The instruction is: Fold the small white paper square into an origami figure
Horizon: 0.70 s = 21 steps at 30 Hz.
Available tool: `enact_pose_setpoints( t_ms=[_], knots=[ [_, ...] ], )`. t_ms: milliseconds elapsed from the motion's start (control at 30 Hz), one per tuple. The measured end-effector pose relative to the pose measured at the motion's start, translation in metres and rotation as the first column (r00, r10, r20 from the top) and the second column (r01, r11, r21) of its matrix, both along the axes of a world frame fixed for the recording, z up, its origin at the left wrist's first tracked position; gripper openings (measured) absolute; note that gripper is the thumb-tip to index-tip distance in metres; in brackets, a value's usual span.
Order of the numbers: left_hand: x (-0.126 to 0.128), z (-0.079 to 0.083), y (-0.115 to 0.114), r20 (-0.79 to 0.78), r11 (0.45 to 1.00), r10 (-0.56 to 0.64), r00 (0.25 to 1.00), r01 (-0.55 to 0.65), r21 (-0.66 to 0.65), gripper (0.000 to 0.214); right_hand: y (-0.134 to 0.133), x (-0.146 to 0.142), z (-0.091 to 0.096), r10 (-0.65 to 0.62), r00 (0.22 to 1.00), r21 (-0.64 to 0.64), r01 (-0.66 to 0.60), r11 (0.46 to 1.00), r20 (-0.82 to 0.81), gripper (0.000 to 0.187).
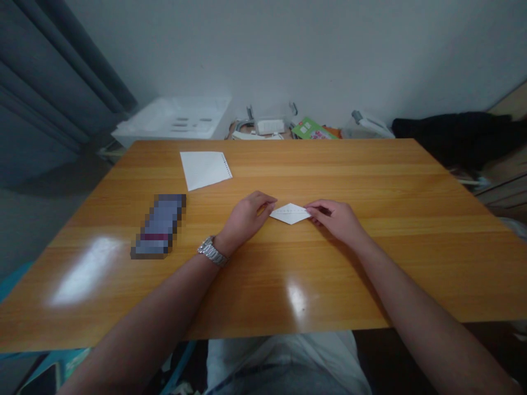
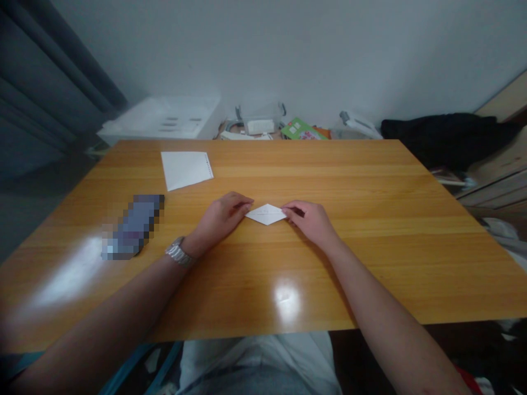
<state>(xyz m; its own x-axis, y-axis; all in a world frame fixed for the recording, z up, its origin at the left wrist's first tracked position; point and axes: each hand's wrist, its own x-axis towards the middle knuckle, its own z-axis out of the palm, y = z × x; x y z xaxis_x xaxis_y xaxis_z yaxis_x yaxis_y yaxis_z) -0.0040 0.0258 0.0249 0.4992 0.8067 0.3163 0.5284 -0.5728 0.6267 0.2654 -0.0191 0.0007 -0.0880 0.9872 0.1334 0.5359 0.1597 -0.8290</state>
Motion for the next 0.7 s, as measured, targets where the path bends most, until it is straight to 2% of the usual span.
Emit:
enact_pose_setpoints(
  t_ms=[67,167,333,433,533,700],
  knots=[
    [0.003,0.002,-0.005,-0.097,0.991,-0.086,0.992,0.094,0.090,0.028,0.000,0.000,0.001,0.004,0.997,0.030,-0.006,1.000,0.071,0.026],
    [0.007,0.000,-0.013,-0.234,0.965,-0.188,0.954,0.224,0.140,0.034,0.001,-0.002,0.005,0.020,0.985,0.104,-0.038,0.994,0.170,0.024],
    [0.012,-0.006,-0.025,-0.402,0.952,-0.156,0.902,0.247,0.183,0.044,0.001,-0.006,0.008,-0.001,0.936,0.256,-0.095,0.962,0.352,0.030],
    [0.015,-0.006,-0.029,-0.464,0.943,-0.126,0.877,0.252,0.219,0.047,-0.001,-0.012,0.009,-0.029,0.864,0.301,-0.144,0.943,0.502,0.038],
    [0.018,-0.004,-0.034,-0.513,0.928,-0.102,0.852,0.267,0.259,0.052,-0.008,-0.022,0.009,0.029,0.778,0.234,-0.224,0.946,0.627,0.052],
    [0.022,-0.001,-0.044,-0.557,0.919,-0.079,0.827,0.277,0.281,0.060,-0.019,-0.035,0.005,0.076,0.684,0.094,-0.208,0.974,0.725,0.066]
  ],
)
